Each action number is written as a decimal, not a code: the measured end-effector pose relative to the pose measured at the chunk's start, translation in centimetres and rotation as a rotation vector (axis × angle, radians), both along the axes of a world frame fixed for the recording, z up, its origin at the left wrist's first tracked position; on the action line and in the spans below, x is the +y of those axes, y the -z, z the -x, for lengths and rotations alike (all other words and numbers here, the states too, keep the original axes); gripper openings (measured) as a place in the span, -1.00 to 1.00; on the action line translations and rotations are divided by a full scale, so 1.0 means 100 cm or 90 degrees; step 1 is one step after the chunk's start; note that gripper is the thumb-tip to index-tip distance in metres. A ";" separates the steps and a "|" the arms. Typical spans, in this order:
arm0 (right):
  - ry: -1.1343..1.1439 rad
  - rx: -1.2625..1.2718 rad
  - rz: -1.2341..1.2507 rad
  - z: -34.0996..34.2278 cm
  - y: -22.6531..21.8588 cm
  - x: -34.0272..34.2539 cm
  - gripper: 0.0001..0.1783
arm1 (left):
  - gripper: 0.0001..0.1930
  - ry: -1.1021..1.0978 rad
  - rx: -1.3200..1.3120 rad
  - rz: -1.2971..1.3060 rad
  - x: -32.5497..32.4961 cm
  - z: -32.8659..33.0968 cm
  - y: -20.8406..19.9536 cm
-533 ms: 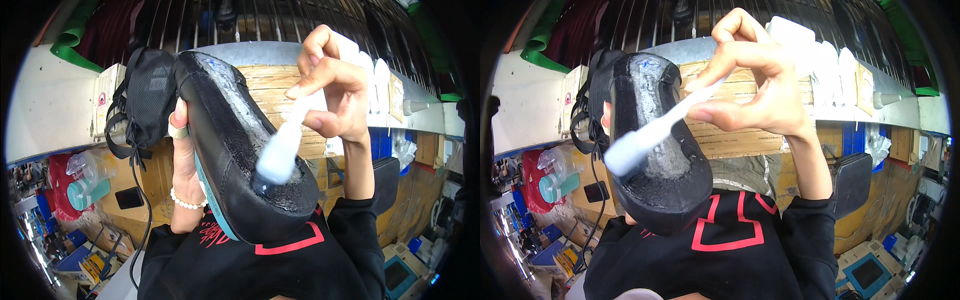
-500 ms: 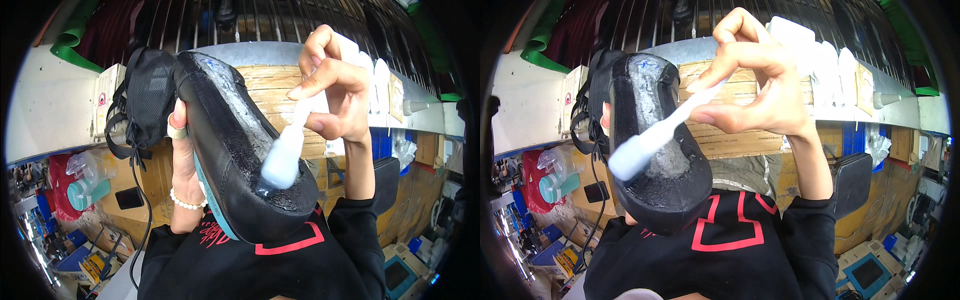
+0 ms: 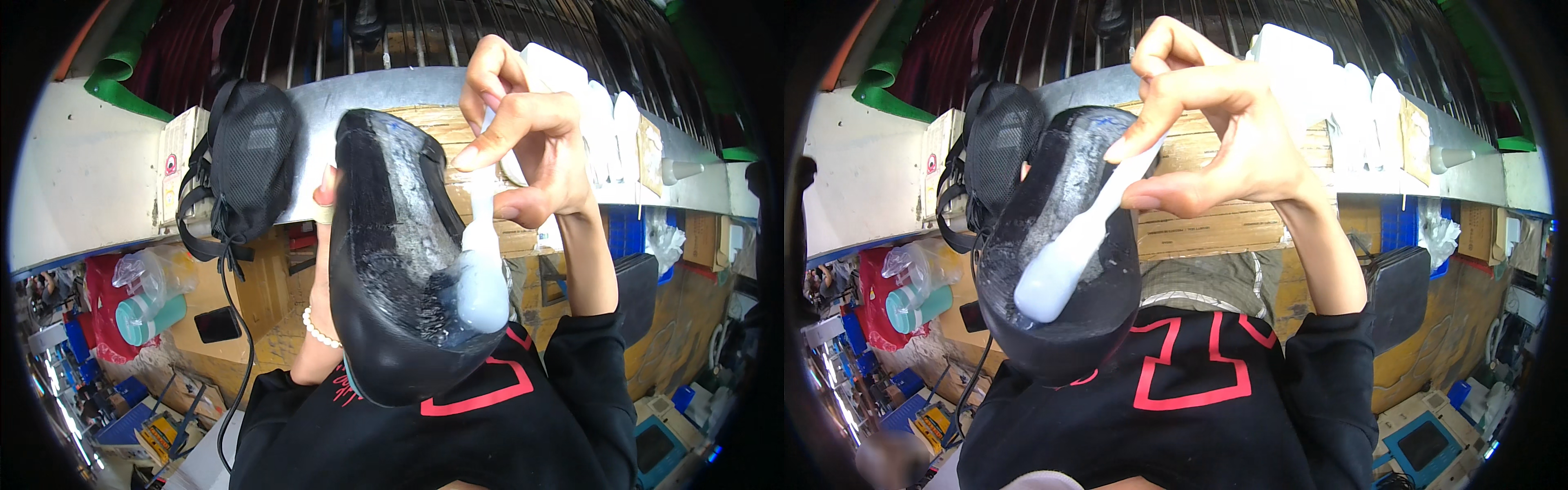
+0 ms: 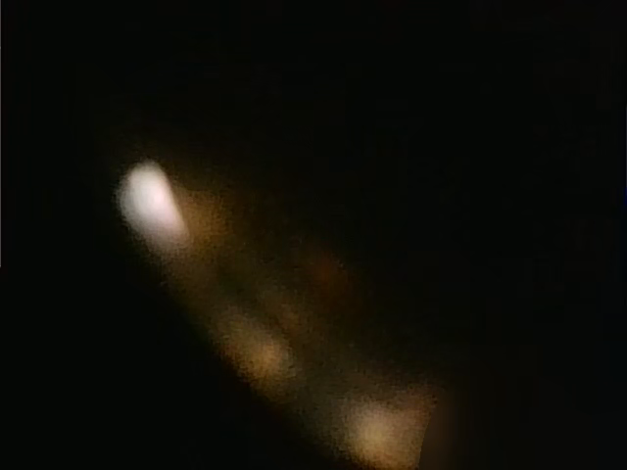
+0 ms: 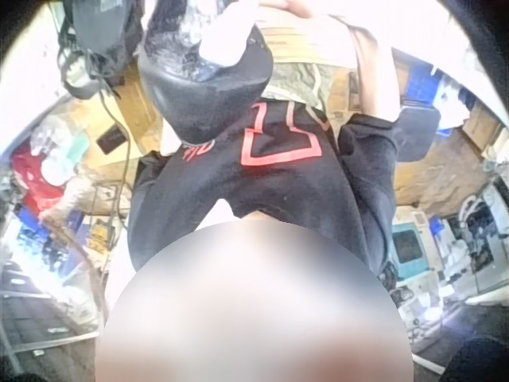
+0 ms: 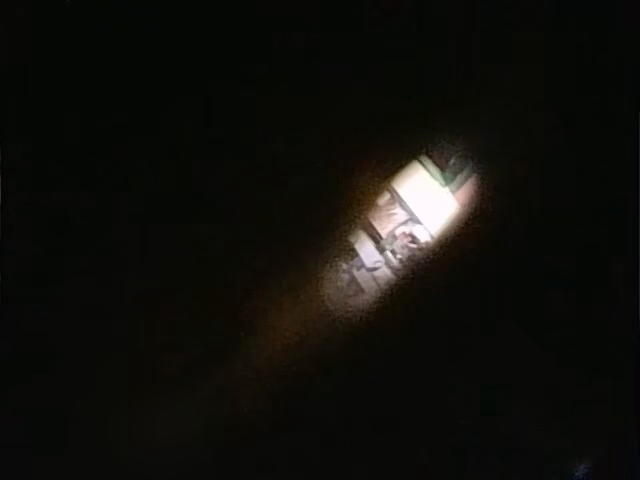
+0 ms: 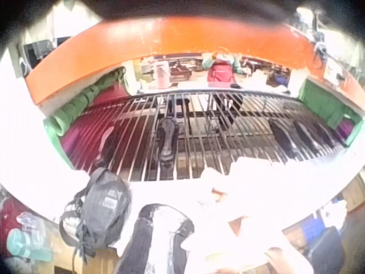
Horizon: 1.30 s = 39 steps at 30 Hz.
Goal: The person applies a white adhesive to the sole and side edges of a black shoe using a small brush. They repeatedly dip the brush into a white container and spread the glue along the shoe's perimeter, then place the shoe on a metal rack and repeat the process on another shoe.
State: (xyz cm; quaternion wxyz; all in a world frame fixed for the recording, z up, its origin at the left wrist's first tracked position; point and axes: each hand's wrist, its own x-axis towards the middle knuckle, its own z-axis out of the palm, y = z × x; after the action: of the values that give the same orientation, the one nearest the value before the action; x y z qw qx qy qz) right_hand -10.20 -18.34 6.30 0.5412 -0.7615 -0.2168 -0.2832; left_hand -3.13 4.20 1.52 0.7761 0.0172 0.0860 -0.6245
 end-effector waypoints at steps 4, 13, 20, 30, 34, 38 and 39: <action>0.000 -0.003 -0.062 -0.007 0.001 0.009 -0.58 | -0.36 0.256 0.306 0.253 -0.013 0.012 0.017; -0.006 0.062 -0.063 -0.011 -0.007 0.013 -0.66 | -0.38 0.397 0.459 0.357 -0.008 0.024 0.031; 0.049 0.035 0.007 -0.008 -0.014 0.010 -0.59 | -0.40 0.414 0.452 0.347 -0.008 0.021 0.028; -0.057 0.035 -0.061 -0.017 -0.010 0.010 -0.63 | -0.43 0.451 0.483 0.334 -0.006 0.029 0.028; -0.101 0.044 -0.064 -0.022 -0.011 0.010 -0.62 | -0.44 0.468 0.503 0.334 -0.006 0.034 0.029; -0.118 0.028 -0.025 -0.028 -0.005 0.005 -0.54 | -0.45 0.494 0.523 0.325 -0.005 0.037 0.031; -0.121 0.022 -0.015 -0.030 -0.003 0.003 -0.51 | -0.45 0.500 0.527 0.324 -0.005 0.037 0.032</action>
State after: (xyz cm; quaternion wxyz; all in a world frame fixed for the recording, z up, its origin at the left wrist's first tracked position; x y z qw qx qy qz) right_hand -7.25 -18.00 6.64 0.5781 -0.7359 -0.2756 -0.2199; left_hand -6.88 3.70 -1.64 0.3709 -0.3813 0.2157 -0.8188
